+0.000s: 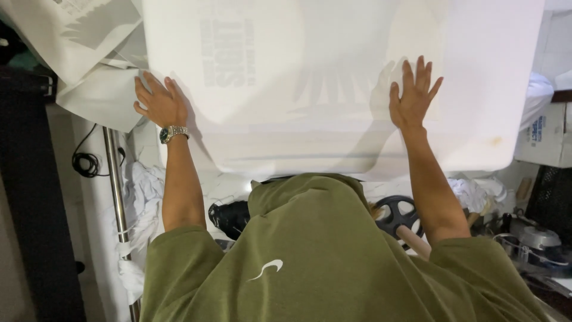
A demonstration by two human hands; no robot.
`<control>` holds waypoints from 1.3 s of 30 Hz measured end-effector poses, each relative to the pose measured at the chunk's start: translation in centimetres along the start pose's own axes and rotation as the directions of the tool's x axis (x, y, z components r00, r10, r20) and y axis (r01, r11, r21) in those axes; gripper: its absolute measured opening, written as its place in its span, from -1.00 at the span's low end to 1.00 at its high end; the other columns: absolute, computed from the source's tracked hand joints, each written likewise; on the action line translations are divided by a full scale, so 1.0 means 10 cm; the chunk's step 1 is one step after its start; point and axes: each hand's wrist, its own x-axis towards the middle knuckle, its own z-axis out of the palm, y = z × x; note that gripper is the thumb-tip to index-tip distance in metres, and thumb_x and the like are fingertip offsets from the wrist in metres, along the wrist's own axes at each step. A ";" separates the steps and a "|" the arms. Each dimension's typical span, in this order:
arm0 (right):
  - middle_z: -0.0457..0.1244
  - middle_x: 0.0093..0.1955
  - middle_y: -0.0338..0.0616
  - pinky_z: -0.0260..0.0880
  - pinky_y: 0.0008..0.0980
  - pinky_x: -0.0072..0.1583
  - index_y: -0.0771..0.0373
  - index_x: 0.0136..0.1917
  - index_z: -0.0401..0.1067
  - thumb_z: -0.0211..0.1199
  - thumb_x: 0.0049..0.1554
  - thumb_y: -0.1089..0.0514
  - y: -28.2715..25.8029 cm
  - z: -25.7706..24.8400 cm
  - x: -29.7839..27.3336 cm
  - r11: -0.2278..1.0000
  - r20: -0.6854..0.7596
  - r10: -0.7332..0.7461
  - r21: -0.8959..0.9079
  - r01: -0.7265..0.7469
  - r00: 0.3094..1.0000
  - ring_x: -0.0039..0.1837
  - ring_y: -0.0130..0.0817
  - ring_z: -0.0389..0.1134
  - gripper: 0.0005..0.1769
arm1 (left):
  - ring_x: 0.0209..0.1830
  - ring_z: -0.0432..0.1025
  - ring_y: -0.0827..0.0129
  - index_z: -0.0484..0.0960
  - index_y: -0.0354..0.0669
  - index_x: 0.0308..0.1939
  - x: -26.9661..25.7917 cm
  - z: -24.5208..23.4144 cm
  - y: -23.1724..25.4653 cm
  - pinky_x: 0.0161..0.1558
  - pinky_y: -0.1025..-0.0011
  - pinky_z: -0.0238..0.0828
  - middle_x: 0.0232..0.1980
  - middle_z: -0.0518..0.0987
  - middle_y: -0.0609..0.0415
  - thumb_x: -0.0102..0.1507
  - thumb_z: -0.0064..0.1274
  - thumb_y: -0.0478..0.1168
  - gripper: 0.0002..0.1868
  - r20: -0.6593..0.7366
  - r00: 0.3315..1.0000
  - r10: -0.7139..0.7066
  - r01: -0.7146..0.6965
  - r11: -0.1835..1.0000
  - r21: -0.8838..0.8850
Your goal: Operating a manual heat press machine to transfer designs from printed paper onto fabric garments.
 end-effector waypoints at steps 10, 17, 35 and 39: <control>-0.38 0.74 0.11 -0.64 0.30 0.56 0.08 0.74 -0.06 -0.02 0.45 0.05 0.13 -0.07 -0.34 0.962 0.121 0.270 -0.075 -0.262 0.955 0.72 0.11 -0.44 -0.34 | 0.49 0.25 0.09 0.00 -0.09 0.59 -0.16 -0.10 0.09 0.37 0.03 0.22 0.47 0.27 -0.21 0.55 -0.17 0.06 -0.36 0.063 0.998 0.017 -0.018 1.000 0.015; -0.36 0.74 0.13 -0.62 0.24 0.58 0.16 0.73 -0.11 -0.10 0.45 0.08 0.14 -0.18 -0.58 0.937 0.126 0.343 -0.107 -0.331 0.931 0.73 0.08 -0.41 -0.35 | 0.48 0.27 0.05 0.03 -0.09 0.59 -0.13 0.04 -0.05 0.34 0.02 0.22 0.47 0.29 -0.21 0.55 -0.12 0.06 -0.36 0.023 0.998 0.066 -0.066 0.998 -0.024; -0.42 0.76 0.09 -0.76 0.26 0.55 0.25 0.74 -0.29 -0.07 0.50 -0.01 0.20 -0.18 -0.89 0.927 0.129 0.374 -0.087 -0.365 0.918 0.76 0.05 -0.43 -0.27 | 0.35 0.37 -0.06 0.04 -0.20 0.57 -0.17 0.12 -0.29 0.16 -0.05 0.33 0.43 0.29 -0.23 0.54 -0.10 0.12 -0.30 -0.064 0.981 0.183 -0.180 0.982 0.059; -0.29 0.74 0.11 -0.69 0.22 0.56 0.30 0.71 -0.15 -0.04 0.45 0.08 0.30 -0.11 -1.04 0.946 0.044 0.317 -0.077 -0.313 0.947 0.73 0.03 -0.32 -0.32 | 0.41 0.34 0.00 0.07 -0.18 0.57 -0.23 -0.08 -0.13 0.25 0.02 0.26 0.45 0.30 -0.23 0.53 -0.17 0.11 -0.34 0.034 0.993 0.113 -0.112 0.993 -0.021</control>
